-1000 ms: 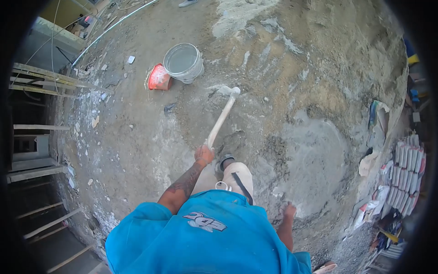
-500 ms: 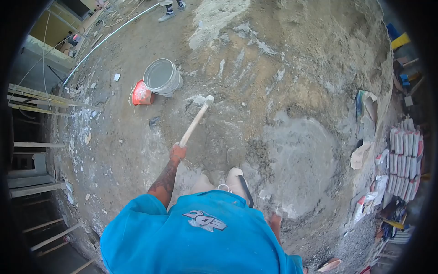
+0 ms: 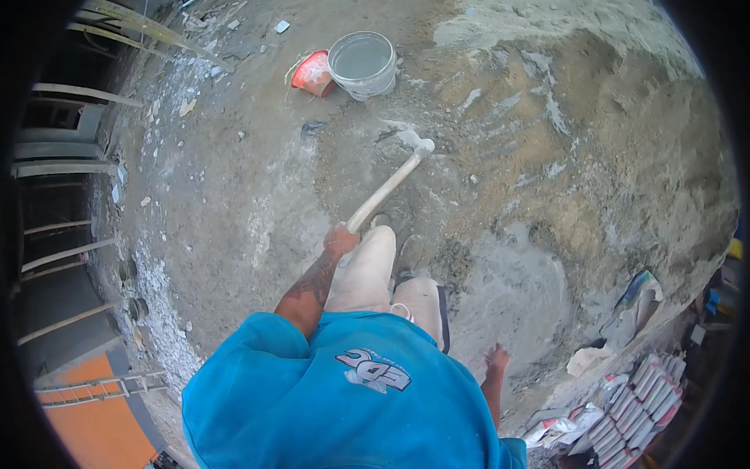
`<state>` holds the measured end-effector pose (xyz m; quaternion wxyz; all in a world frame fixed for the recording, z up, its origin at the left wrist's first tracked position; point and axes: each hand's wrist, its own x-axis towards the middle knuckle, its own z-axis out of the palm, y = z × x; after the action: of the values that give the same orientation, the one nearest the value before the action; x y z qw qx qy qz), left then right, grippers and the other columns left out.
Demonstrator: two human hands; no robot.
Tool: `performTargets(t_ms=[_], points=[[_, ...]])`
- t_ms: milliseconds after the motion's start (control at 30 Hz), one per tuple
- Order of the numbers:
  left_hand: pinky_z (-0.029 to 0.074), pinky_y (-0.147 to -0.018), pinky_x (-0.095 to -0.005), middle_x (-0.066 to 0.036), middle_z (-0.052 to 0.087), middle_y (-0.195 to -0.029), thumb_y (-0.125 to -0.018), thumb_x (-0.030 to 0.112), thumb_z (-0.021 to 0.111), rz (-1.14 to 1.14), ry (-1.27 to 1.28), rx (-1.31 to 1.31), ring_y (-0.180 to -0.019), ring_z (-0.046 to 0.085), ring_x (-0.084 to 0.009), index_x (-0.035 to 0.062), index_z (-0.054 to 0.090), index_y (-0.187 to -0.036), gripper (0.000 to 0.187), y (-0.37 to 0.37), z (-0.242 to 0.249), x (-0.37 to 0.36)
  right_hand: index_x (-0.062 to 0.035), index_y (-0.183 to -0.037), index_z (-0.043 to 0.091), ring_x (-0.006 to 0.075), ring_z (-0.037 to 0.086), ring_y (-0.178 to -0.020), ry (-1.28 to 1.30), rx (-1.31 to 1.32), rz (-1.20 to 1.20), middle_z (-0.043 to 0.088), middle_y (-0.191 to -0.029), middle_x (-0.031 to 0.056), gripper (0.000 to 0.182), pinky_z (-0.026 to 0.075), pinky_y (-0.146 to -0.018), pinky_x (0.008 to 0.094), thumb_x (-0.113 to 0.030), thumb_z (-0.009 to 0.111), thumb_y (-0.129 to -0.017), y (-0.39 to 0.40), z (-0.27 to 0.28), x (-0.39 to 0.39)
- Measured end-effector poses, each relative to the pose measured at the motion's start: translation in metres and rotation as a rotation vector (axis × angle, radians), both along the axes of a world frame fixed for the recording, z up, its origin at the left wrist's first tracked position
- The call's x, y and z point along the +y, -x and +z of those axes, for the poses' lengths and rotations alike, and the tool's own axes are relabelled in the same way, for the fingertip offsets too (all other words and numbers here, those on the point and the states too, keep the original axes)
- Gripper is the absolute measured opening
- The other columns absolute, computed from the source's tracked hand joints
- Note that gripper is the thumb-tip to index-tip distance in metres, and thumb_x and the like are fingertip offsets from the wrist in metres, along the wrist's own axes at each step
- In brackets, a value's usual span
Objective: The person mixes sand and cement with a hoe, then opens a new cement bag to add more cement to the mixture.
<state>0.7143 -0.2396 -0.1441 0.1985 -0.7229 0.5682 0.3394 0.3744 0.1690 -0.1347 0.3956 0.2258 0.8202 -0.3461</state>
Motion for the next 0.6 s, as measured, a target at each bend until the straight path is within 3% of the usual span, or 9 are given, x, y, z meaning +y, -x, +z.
performTargets(t_ms=[133, 233, 300, 400, 467, 533, 600], points=[[0.043, -0.082, -0.0377, -0.015, 0.057, -0.101, -0.068, 0.039, 0.058, 0.055, -0.085, -0.02, -0.098, 0.054, -0.0299, 0.0057, 0.057, -0.099, 0.046, 0.002, -0.01, 0.03, 0.0025, -0.112, 0.039, 0.0201, 0.055, -0.053, -0.062, 0.001, 0.136, 0.055, -0.083, 0.0184, 0.045, 0.044, -0.042, 0.0281, -0.023, 0.054, -0.078, 0.017, -0.013, -0.068], [0.042, -0.084, -0.0387, -0.016, 0.056, -0.1, -0.068, 0.039, 0.06, 0.145, -0.168, -0.018, -0.099, 0.052, -0.032, 0.0037, 0.055, -0.1, 0.048, -0.002, -0.011, 0.042, 0.002, -0.098, 0.043, 0.0188, 0.054, -0.05, 0.025, 0.023, 0.375, 0.055, -0.078, 0.0147, 0.039, 0.043, -0.041, 0.0272, -0.026, 0.059, -0.076, -0.007, -0.048, -0.154], [0.042, -0.082, -0.0393, -0.017, 0.057, -0.097, -0.067, 0.038, 0.06, 0.062, -0.054, -0.015, -0.096, 0.053, -0.033, 0.0033, 0.054, -0.101, 0.049, -0.016, -0.039, 0.064, -0.0035, -0.101, 0.044, 0.0192, 0.057, -0.065, 0.131, -0.159, 0.566, 0.055, -0.083, 0.0106, 0.042, 0.047, -0.054, 0.0295, -0.034, 0.059, -0.076, -0.048, -0.072, -0.224], [0.043, -0.08, -0.04, -0.018, 0.057, -0.094, -0.066, 0.035, 0.062, 0.061, -0.165, -0.002, -0.092, 0.054, -0.0336, 0.0049, 0.054, -0.101, 0.047, -0.025, -0.016, 0.05, -0.005, -0.098, 0.049, 0.0168, 0.056, -0.076, 0.222, -0.296, 0.825, 0.054, -0.086, 0.007, 0.044, 0.046, -0.065, 0.0305, -0.04, 0.061, -0.074, -0.125, -0.132, -0.323], [0.045, -0.073, -0.0427, -0.017, 0.059, -0.091, -0.065, 0.032, 0.063, 0.105, -0.128, 0.081, -0.085, 0.056, -0.036, 0.007, 0.055, -0.098, 0.042, -0.036, -0.019, 0.048, -0.0051, -0.1, 0.049, 0.0172, 0.055, -0.08, 0.373, -0.553, 0.513, 0.054, -0.087, 0.0069, 0.045, 0.046, -0.067, 0.0319, -0.04, 0.062, -0.074, -0.17, -0.15, -0.394], [0.045, -0.071, -0.0428, -0.017, 0.06, -0.086, -0.064, 0.031, 0.063, 0.068, -0.091, 0.018, -0.081, 0.057, -0.0361, 0.0078, 0.055, -0.096, 0.04, -0.057, -0.037, 0.062, -0.005, -0.097, 0.05, 0.0163, 0.054, -0.07, 0.5, -0.602, -0.002, 0.053, -0.079, 0.0051, 0.04, 0.046, -0.06, 0.0303, -0.035, 0.063, -0.075, -0.208, -0.161, -0.45], [0.046, -0.069, -0.0428, -0.017, 0.061, -0.081, -0.064, 0.029, 0.063, 0.0, -0.069, -0.018, -0.078, 0.058, -0.0361, 0.0086, 0.056, -0.095, 0.038, -0.08, -0.045, 0.065, -0.0043, -0.094, 0.05, 0.0157, 0.05, -0.06, 0.282, -0.482, -0.129, 0.05, -0.072, 0.0035, 0.033, 0.044, -0.053, 0.0297, -0.028, 0.063, -0.075, -0.231, -0.194, -0.465]])
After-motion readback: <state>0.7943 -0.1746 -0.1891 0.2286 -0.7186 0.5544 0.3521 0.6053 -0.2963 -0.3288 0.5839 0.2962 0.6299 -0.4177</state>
